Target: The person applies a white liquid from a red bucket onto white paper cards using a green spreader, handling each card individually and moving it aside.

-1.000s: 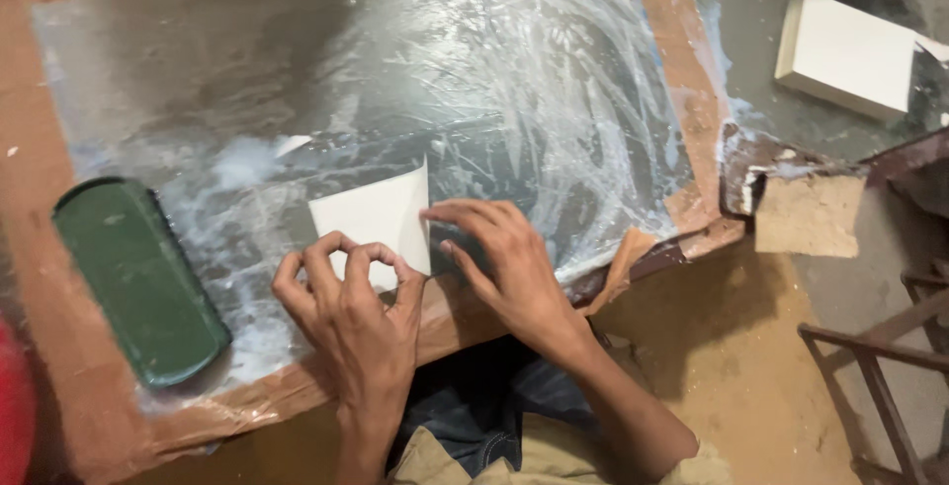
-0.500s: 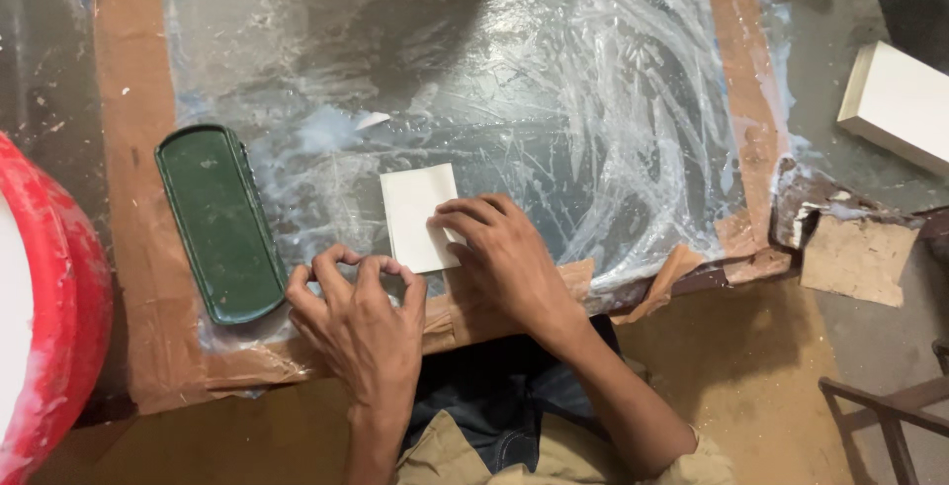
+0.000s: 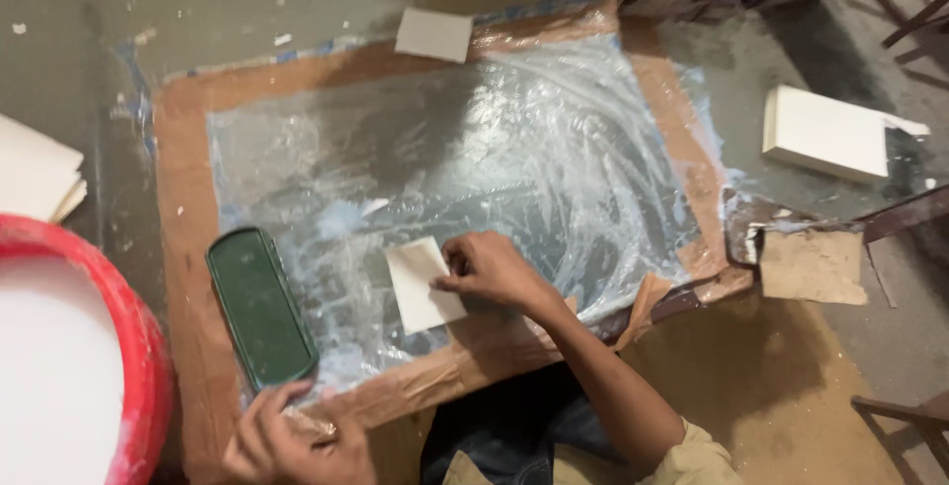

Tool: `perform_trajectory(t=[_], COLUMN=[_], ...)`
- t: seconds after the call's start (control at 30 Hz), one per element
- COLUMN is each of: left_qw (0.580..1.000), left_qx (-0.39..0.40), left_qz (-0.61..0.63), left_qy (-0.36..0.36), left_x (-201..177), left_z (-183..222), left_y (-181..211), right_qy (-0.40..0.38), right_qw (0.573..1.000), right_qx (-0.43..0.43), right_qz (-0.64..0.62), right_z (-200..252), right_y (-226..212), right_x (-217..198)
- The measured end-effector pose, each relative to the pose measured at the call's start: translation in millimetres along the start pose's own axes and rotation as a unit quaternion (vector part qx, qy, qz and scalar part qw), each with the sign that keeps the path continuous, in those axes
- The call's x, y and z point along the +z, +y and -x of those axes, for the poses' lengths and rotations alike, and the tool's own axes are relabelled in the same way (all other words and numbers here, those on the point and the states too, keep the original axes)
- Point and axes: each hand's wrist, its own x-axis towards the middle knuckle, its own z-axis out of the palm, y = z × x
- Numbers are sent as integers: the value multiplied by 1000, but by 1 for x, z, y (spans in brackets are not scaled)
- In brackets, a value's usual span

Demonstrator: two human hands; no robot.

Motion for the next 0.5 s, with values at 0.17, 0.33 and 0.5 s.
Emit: perform_trajectory(t=[0.17, 0.33, 0.5], left_qw=[997, 993, 976], left_qx=[2, -6, 26], left_qz=[73, 81, 103], left_qy=[10, -81, -187], left_x=[9, 33, 87], left_z=[3, 23, 41], left_y=[-42, -47, -30], right_qy=[-112, 151, 237], right_qw=[978, 905, 925], right_qx=[74, 61, 2], right_qz=[-157, -392, -297], right_z=[-22, -71, 8], right_y=[-7, -25, 31], right_x=[-36, -118, -147])
